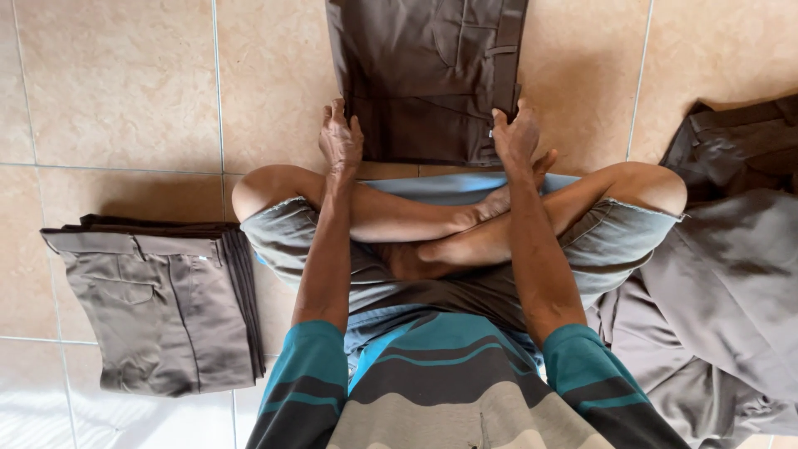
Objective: Folding brown trousers while sitting on the floor.
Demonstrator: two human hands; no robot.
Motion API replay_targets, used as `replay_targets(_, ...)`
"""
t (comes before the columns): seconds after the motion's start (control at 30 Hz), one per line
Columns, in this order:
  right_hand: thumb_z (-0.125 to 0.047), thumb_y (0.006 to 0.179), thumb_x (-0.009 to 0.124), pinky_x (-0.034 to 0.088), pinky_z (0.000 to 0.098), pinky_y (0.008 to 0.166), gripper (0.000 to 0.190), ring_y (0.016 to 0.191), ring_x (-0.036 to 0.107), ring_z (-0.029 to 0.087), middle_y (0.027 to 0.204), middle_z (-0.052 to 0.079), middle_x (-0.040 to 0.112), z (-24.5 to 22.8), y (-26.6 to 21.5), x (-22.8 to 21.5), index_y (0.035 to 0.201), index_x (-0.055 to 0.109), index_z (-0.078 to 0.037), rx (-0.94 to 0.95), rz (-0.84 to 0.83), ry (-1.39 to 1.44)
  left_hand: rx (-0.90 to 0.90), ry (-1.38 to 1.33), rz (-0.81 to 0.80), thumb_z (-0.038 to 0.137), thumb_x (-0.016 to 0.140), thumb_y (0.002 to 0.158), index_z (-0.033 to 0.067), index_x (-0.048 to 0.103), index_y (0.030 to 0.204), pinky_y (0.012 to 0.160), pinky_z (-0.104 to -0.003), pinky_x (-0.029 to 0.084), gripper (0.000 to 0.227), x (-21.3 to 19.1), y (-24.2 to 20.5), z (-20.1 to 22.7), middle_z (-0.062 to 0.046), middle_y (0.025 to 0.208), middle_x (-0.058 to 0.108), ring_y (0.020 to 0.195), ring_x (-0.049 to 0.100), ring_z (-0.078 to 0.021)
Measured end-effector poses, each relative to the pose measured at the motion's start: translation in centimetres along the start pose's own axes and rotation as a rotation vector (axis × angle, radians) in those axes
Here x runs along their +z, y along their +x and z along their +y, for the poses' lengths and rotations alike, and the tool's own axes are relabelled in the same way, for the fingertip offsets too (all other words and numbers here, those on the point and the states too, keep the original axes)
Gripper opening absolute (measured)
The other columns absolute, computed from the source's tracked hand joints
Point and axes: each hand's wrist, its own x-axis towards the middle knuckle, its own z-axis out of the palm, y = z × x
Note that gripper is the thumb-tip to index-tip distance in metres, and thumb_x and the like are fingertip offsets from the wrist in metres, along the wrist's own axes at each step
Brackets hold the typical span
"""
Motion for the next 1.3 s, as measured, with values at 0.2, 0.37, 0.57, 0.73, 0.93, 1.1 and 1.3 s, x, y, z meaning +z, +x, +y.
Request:
replay_targets(0.2,-0.05,0.099,0.077,0.053,0.0603,0.1,0.072,0.12,0.063,0.048,0.127,0.031,0.063,-1.1,-0.4,-1.0,0.145,0.052,-0.002,0.078,-0.003,0.016,-0.095,0.012,0.009,0.024,0.077,0.088,0.0127,0.058,0.129,0.091,-0.057,0.059,0.046,0.5,0.6,-1.2,-0.022,0.116,0.065,0.11,0.069,-0.0467)
replay_targets(0.37,-0.049,0.107,0.069,0.047,0.0583,0.112,0.07,0.133,0.055,0.047,0.141,0.032,0.055,-3.9,-0.5,-2.9,0.152,0.042,-0.003,0.119,-0.014,0.067,-0.246,-0.087,0.0,0.041,0.085,0.084,0.0053,0.062,0.12,0.089,-0.056,0.057,0.056,-1.0,2.5,-0.6,-0.017,0.106,0.064,0.102,0.07,-0.0433)
replay_targets(0.57,-0.048,0.107,0.074,0.048,0.0618,0.111,0.072,0.132,0.055,0.05,0.14,0.034,0.055,-1.3,2.6,0.0,0.152,0.044,-0.001,0.144,0.007,0.151,-0.361,-0.171,-0.04,0.058,0.083,0.083,0.0093,0.066,0.115,0.085,-0.048,0.059,0.061,1.3,6.8,-3.2,-0.011,0.098,0.072,0.099,0.075,-0.0334)
replay_targets(0.73,-0.045,0.099,0.062,0.05,0.0473,0.081,0.043,0.097,0.065,0.032,0.101,0.013,0.067,-8.1,3.2,-5.9,0.108,0.061,-0.003,0.299,-0.225,0.165,-0.446,-0.269,-0.205,0.054,0.077,0.08,0.0044,0.061,0.12,0.081,-0.044,0.055,0.065,0.1,8.3,-0.2,-0.013,0.113,0.067,0.101,0.066,-0.0278)
replay_targets(0.93,-0.042,0.096,0.064,0.05,0.0437,0.075,0.045,0.09,0.064,0.026,0.098,0.01,0.068,-7.4,4.4,-5.5,0.112,0.065,-0.001,0.094,-0.177,0.192,-0.304,-0.098,-0.24,0.034,0.074,0.087,0.0079,0.054,0.113,0.075,-0.054,0.052,0.042,-0.8,8.7,4.5,-0.018,0.104,0.07,0.094,0.067,-0.0399)
replay_targets(1.1,-0.042,0.1,0.061,0.046,0.0498,0.074,0.04,0.09,0.061,0.032,0.095,0.012,0.064,-7.4,3.5,-5.8,0.102,0.059,-0.002,0.117,-0.18,0.12,-0.277,-0.11,-0.166,0.037,0.074,0.089,0.0102,0.049,0.096,0.066,-0.051,0.05,0.037,1.5,8.0,2.3,-0.013,0.09,0.068,0.081,0.065,-0.0343)
replay_targets(1.3,-0.059,0.099,0.052,0.047,0.0529,0.084,0.066,0.105,0.061,0.038,0.115,0.019,0.065,-8.6,3.1,-6.3,0.129,0.056,0.0,0.279,-0.304,0.078,-0.231,-0.268,-0.156,0.044,0.078,0.085,0.0025,0.057,0.122,0.088,-0.047,0.054,0.06,2.1,7.1,-0.7,-0.015,0.113,0.068,0.107,0.065,-0.0351)
